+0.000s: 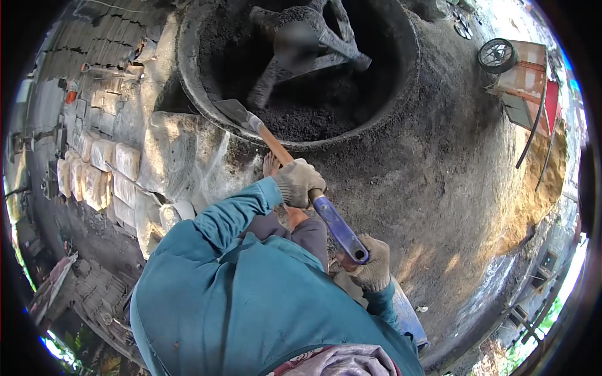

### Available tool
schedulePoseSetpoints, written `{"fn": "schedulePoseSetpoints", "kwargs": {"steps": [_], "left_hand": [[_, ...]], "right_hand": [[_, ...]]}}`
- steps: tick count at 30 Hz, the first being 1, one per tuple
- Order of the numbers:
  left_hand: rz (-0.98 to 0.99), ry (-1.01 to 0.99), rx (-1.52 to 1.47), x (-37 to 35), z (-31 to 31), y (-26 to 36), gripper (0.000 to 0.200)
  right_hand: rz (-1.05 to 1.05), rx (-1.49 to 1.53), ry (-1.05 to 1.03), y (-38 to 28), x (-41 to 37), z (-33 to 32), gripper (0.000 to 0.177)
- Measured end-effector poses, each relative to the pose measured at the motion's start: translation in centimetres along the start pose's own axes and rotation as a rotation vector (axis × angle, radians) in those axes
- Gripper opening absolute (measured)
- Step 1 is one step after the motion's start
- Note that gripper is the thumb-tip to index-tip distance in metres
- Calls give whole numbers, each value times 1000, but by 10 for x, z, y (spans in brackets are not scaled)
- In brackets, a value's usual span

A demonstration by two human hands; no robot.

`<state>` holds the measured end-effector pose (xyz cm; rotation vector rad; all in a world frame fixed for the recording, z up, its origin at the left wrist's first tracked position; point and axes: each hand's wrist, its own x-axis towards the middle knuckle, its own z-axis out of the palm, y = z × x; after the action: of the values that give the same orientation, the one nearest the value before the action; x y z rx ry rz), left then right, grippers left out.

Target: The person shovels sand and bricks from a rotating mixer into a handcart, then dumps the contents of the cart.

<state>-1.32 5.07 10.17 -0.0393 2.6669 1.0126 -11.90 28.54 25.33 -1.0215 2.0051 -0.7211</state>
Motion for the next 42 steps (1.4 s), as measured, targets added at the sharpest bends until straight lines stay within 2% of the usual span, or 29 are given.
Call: {"fn": "schedulePoseSetpoints", "kwargs": {"steps": [4,9,10,14,22,25,29,32,35,37,38,39,40,41,42], "left_hand": [[47,38,-43,-1,4,24,20],[62,24,-75,-6,-1,51,20],[95,74,-83,-7,1,53,19],[110,31,-74,-8,-15,68,20],[121,-15,-35,-7,-39,70,23],[146,32,-44,-11,-51,65,23],[181,99,-68,-17,-66,45,25],[169,118,-73,-22,-69,13,23],[116,115,-83,-24,-60,-44,20],[85,128,-108,-30,-40,-103,19],[37,191,-128,-35,-24,-140,19],[-11,250,-144,-45,-3,-181,19],[-288,268,-153,-54,34,-225,23],[-569,287,-156,-71,61,-260,27],[-866,233,-424,-93,67,-267,27]], "right_hand": [[-57,-64,81,-19,-26,-19,30],[-58,-113,152,-22,-57,-28,37],[-56,-102,151,-21,-61,-31,37],[-25,-151,178,-24,-70,-43,41],[89,-151,235,-30,-74,-49,46],[79,-194,259,-36,-71,-51,45],[-42,-309,266,-45,-53,-46,43],[12,-156,167,-78,-14,-31,43],[8,-13,108,-86,39,6,41],[73,-2,-8,-75,86,49,46],[36,22,-58,-37,116,97,46],[32,-43,-147,-34,156,135,45],[23,-107,-235,-31,196,172,46],[155,-128,-364,-14,246,231,42],[-1,50,-364,34,295,300,39]]}}
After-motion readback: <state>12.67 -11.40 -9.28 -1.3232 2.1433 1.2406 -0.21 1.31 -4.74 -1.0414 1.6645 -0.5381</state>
